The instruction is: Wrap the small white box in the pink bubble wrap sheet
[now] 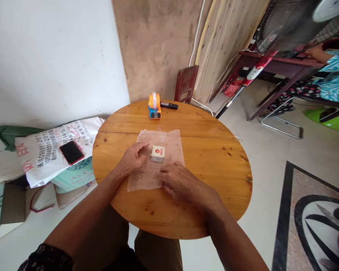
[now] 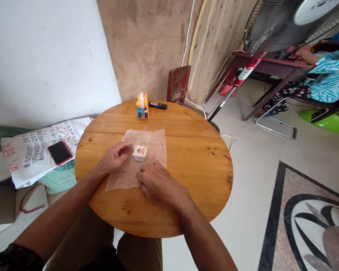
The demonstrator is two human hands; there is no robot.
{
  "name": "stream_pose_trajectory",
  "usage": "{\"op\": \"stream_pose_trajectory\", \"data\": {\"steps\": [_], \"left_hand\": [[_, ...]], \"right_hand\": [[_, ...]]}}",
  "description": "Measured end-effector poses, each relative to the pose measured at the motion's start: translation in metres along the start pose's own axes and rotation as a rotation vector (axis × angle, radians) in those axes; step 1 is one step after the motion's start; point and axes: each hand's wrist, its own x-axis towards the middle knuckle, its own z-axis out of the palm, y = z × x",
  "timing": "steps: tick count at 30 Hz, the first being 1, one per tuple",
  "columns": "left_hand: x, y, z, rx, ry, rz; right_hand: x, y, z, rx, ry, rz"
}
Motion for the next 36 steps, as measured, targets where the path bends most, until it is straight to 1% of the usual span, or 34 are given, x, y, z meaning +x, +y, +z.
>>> {"op": "stream_pose_trajectory", "data": {"steps": [2, 5, 7, 9, 11, 13, 15, 16, 18, 19, 21, 23, 25, 26, 29, 31, 32, 34, 36], "left_hand": [[-0.001, 0.006, -0.002, -0.049, 0.002, -0.039], [-0.004, 0.018, -0.008, -0.143, 0.004, -0.092], [-0.006, 0.025, -0.013, -0.249, -0.039, -0.111], [-0.007, 0.028, -0.017, -0.368, -0.092, -0.096], [-0.007, 0.027, -0.021, -0.462, -0.118, -0.039], [-0.007, 0.026, -0.023, -0.530, -0.136, 0.037], [-0.007, 0.026, -0.025, -0.556, -0.182, 0.071], [-0.007, 0.028, -0.026, -0.536, -0.212, 0.059], [-0.007, 0.034, -0.028, -0.431, -0.264, 0.012], [-0.007, 0.037, -0.028, -0.370, -0.275, -0.006], [-0.007, 0.042, -0.030, -0.298, -0.254, -0.003], [-0.007, 0.043, -0.032, -0.321, -0.211, -0.001], [-0.008, 0.040, -0.033, -0.407, -0.185, -0.040], [-0.009, 0.037, -0.034, -0.465, -0.192, -0.058], [-0.011, 0.032, -0.035, -0.607, -0.296, -0.067], [-0.012, 0.032, -0.035, -0.604, -0.383, -0.074], [-0.012, 0.034, -0.034, -0.568, -0.404, -0.085], [-0.011, 0.037, -0.032, -0.459, -0.386, -0.109], [-0.009, 0.039, -0.029, -0.355, -0.301, -0.123]], "right_hand": [[-0.001, 0.005, -0.003, 0.080, 0.094, 0.019], [-0.003, 0.012, -0.008, 0.229, 0.290, 0.099], [-0.003, 0.016, -0.008, 0.312, 0.424, 0.152], [0.000, 0.019, -0.005, 0.376, 0.522, 0.191], [0.004, 0.021, -0.001, 0.419, 0.577, 0.210], [0.009, 0.020, 0.003, 0.434, 0.607, 0.212], [0.011, 0.020, 0.006, 0.444, 0.628, 0.213], [0.011, 0.020, 0.006, 0.466, 0.629, 0.216], [0.010, 0.022, 0.005, 0.562, 0.583, 0.218], [0.009, 0.024, 0.004, 0.630, 0.550, 0.215], [0.008, 0.029, 0.000, 0.757, 0.513, 0.217], [0.008, 0.036, -0.002, 0.828, 0.564, 0.243], [0.010, 0.042, -0.001, 0.836, 0.649, 0.297], [0.012, 0.045, 0.000, 0.825, 0.673, 0.323], [0.016, 0.048, 0.003, 0.812, 0.658, 0.356], [0.015, 0.048, 0.003, 0.867, 0.637, 0.350], [0.014, 0.049, 0.002, 0.903, 0.640, 0.351], [0.010, 0.051, -0.001, 0.961, 0.666, 0.361], [0.008, 0.054, -0.002, 0.966, 0.691, 0.373]]}}
